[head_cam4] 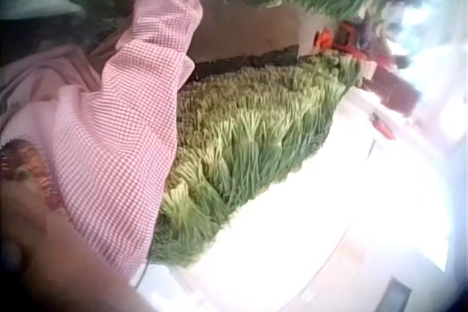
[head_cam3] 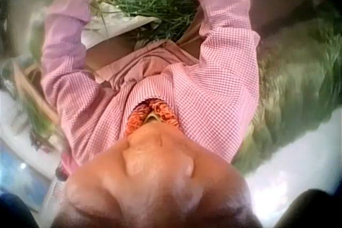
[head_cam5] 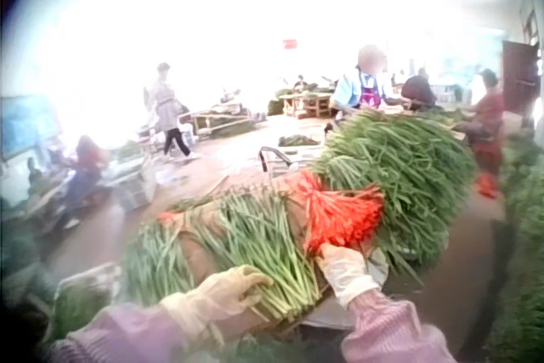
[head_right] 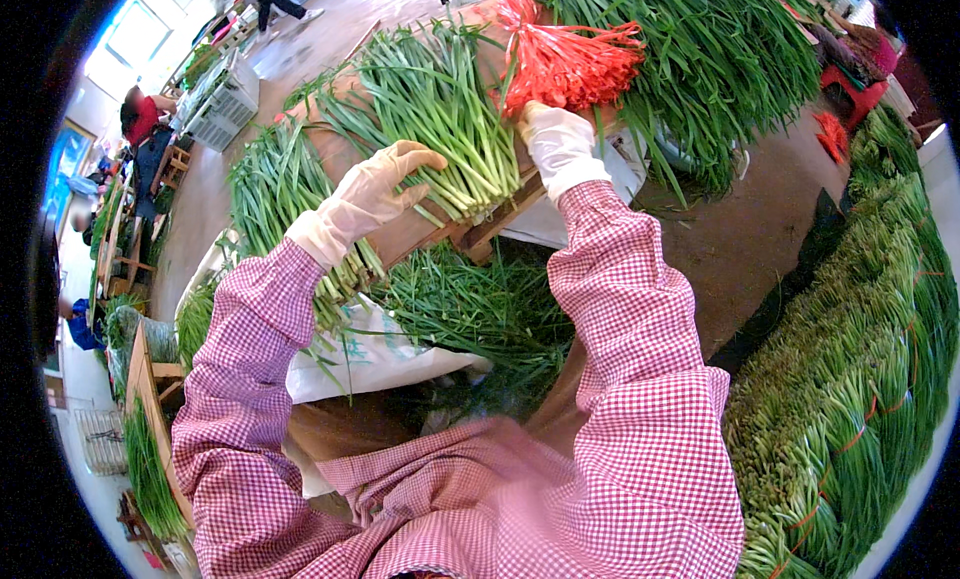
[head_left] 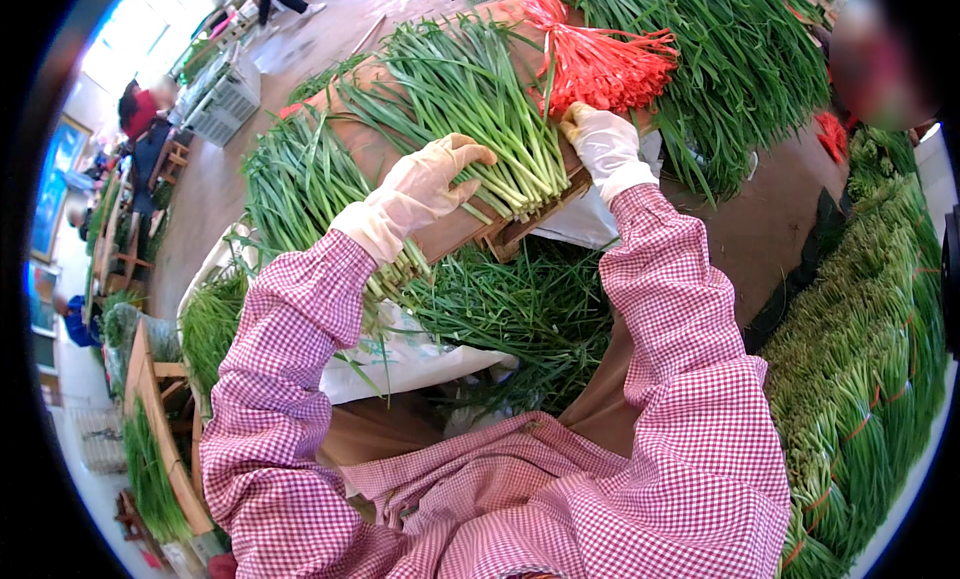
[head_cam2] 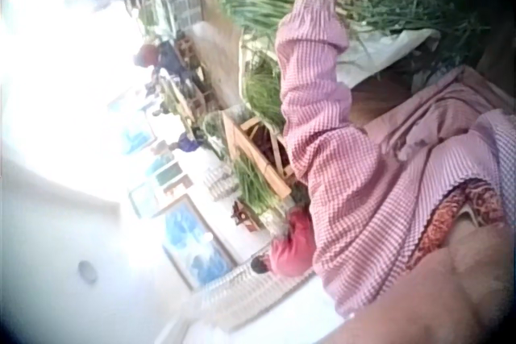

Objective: The person cleans and sorts bunches of green onions by hand, removing yellowed leaves and debris while seated at a workspace.

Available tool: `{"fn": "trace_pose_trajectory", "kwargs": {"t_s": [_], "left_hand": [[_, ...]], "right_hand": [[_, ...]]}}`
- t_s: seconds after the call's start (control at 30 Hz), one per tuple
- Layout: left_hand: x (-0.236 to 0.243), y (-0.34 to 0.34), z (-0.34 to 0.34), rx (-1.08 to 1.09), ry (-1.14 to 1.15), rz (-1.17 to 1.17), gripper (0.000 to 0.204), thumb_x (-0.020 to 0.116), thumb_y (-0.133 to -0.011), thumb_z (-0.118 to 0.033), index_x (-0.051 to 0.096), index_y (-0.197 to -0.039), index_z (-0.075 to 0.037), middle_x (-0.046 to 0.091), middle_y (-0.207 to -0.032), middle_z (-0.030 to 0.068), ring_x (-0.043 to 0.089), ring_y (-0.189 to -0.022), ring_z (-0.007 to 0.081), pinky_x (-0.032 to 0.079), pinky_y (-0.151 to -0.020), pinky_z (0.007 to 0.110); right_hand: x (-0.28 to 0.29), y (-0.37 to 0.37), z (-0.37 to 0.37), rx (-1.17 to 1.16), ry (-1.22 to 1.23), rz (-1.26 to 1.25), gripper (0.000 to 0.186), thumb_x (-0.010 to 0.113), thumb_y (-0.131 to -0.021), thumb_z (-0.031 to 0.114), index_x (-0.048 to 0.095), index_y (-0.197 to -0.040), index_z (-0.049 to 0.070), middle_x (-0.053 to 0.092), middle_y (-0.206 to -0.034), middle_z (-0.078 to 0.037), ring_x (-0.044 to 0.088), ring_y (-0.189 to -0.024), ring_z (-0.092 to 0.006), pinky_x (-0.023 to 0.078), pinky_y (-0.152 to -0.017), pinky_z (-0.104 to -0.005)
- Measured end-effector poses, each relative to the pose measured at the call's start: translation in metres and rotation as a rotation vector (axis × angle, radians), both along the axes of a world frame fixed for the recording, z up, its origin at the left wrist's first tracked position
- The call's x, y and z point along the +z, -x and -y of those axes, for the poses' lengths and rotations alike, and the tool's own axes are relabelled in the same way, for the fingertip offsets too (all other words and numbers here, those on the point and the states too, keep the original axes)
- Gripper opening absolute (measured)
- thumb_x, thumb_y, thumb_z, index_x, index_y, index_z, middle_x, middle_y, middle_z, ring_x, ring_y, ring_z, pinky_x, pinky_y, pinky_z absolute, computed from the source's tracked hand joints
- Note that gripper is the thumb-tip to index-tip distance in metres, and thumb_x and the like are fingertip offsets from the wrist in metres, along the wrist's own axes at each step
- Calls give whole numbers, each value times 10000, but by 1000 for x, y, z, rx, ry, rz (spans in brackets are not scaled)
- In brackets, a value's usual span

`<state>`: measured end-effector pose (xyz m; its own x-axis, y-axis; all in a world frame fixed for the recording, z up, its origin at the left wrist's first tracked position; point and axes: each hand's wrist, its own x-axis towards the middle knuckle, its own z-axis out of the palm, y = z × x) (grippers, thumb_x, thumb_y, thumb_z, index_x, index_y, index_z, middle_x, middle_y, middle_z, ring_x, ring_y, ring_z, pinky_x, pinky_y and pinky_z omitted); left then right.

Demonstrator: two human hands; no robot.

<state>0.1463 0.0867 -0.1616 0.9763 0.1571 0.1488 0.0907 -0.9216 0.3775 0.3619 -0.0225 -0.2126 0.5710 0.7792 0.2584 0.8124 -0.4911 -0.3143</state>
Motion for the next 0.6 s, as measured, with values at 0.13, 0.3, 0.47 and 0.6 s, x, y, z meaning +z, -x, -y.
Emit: {"fn": "trace_pose_trajectory", "kwargs": {"t_s": [0.13,0.3,0.47,0.6], "left_hand": [[13,15,3,53,9,-3,399,588,-713,-28,504,-1091,-126,495,-1082,70,494,-1012,245,408,-877,306],[65,61,13,154,24,296,391,566,-790,-114,466,-1167,-144,475,-1171,67,499,-1025,186,418,-872,267],[64,181,38,573,538,601,445,543,-818,-76,416,-1244,-87,448,-1226,35,443,-1052,136,346,-907,256],[21,269,65,868,631,764,433,531,-842,-102,398,-1252,-60,435,-1230,51,430,-1073,125,337,-913,247]], "right_hand": [[-13,-10,-2,-55,-153,-201,236,522,-803,352,592,-867,135,613,-670,-78,590,-615,-223,442,-589,-337],[-22,-27,17,31,-498,-711,225,512,-850,271,588,-910,67,612,-664,-42,543,-534,-86,434,-525,-241],[-29,-28,11,186,-246,-210,296,535,-809,338,571,-1015,127,619,-840,-52,589,-764,-201,451,-674,-309],[-1,1,-4,60,2,24,284,487,-796,368,596,-917,136,604,-929,-98,579,-850,-285,444,-723,-392]]}}
